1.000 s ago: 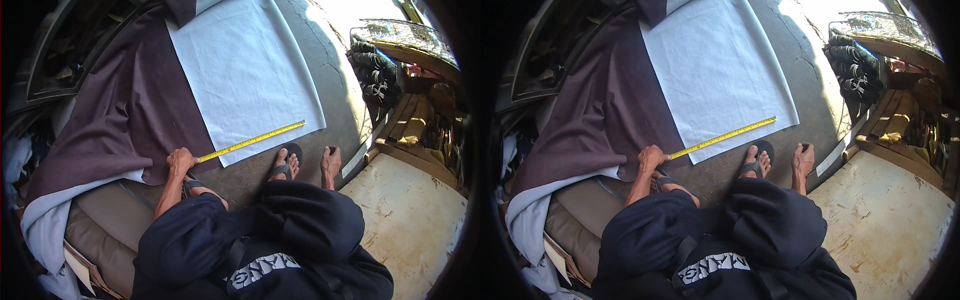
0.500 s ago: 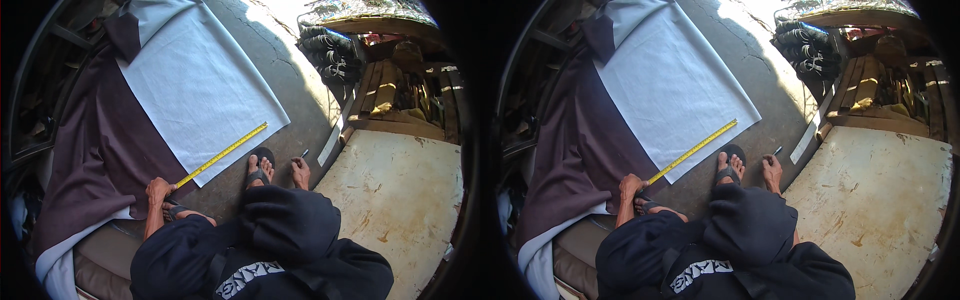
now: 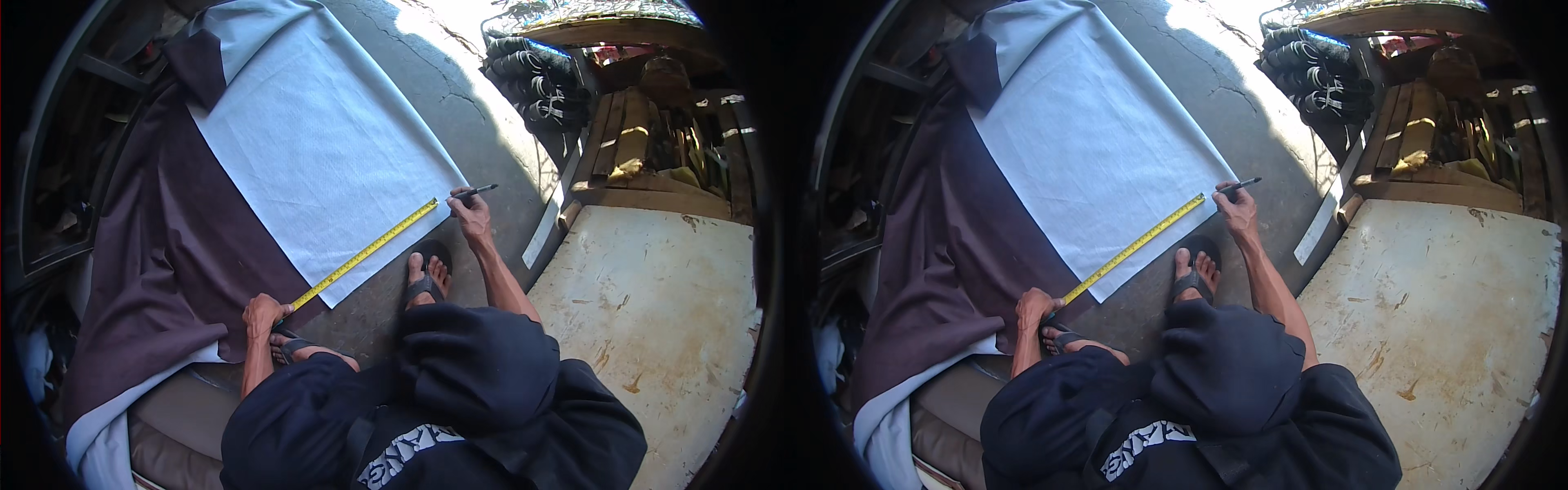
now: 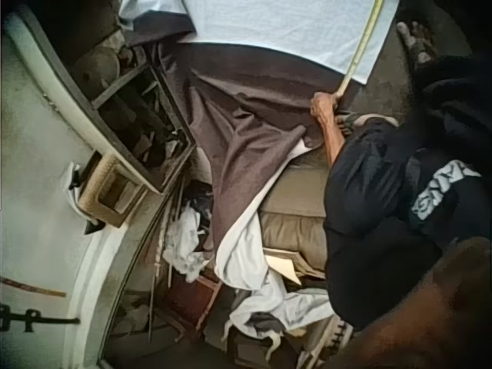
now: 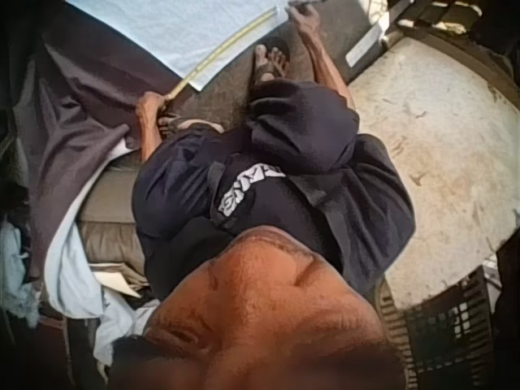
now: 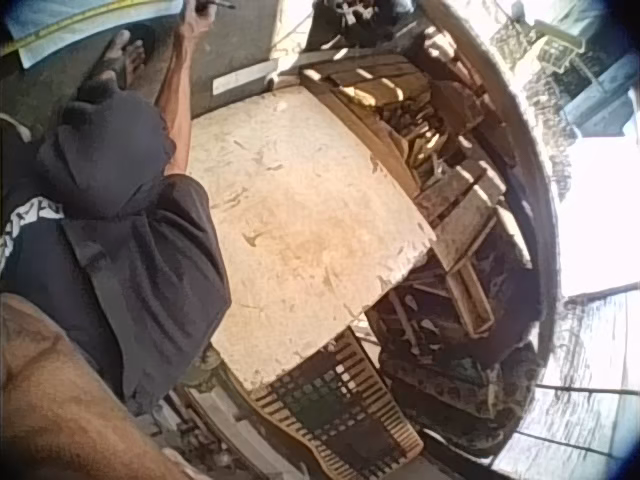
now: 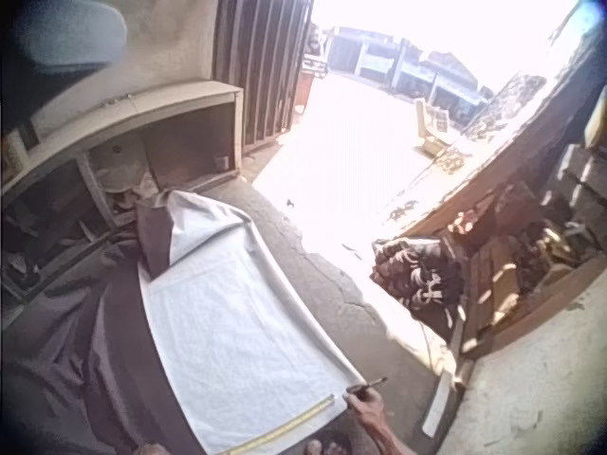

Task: The person measures a piece of white fabric against a larger brown fabric using a tape measure and marks it with a pen. They then use a metal straightedge to draw a line and cut the fabric with shears.

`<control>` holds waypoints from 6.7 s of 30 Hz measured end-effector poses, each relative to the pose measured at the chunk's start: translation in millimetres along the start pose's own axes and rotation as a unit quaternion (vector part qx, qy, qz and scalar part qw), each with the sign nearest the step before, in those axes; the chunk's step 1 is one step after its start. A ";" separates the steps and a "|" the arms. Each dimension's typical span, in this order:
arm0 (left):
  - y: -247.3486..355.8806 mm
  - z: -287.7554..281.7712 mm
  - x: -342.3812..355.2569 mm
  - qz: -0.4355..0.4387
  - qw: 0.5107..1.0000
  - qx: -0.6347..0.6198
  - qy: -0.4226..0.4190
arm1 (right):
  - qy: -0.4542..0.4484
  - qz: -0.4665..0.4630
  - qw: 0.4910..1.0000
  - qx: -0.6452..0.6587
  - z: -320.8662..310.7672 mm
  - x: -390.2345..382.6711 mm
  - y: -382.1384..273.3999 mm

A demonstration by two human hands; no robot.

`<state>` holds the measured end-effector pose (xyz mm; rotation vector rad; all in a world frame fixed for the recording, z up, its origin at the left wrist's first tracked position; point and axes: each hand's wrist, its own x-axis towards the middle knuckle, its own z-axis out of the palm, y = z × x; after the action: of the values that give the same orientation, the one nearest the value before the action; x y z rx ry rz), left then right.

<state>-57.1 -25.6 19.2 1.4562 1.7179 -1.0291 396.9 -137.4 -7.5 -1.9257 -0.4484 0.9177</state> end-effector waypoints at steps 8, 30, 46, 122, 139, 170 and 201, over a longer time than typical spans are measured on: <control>-6.3 -3.1 -3.7 -0.012 1.000 0.006 0.009 | -0.055 -0.069 0.986 -0.144 12.9 -9.6 -6.7; -7.3 -2.2 -3.6 -0.005 1.000 0.020 0.014 | -0.085 -0.167 0.944 -0.272 3.9 -9.7 -17.4; -62.1 -4.4 22.1 0.237 0.924 -0.285 0.091 | 0.042 -0.217 0.909 -0.354 15.7 55.4 -21.4; -23.2 -326.6 284.6 0.140 0.893 -0.257 0.343 | -0.122 -0.313 0.707 -0.622 359.8 371.9 -285.1; 90.9 -329.4 250.0 0.072 0.866 0.062 0.492 | -0.099 -0.008 0.884 -0.457 -13.5 106.5 -89.5; 151.1 -226.4 219.2 0.215 0.792 -0.571 0.018 | -0.129 0.020 0.888 -0.440 -77.6 75.2 0.3; 175.2 -255.7 233.4 0.173 0.612 -0.759 0.141 | -0.146 -0.124 0.890 -0.414 182.6 325.5 -171.6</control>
<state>78.3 322.1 -87.1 0.6058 1.5071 0.9111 482.7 262.2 -48.8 -2.3901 -1.4174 0.9238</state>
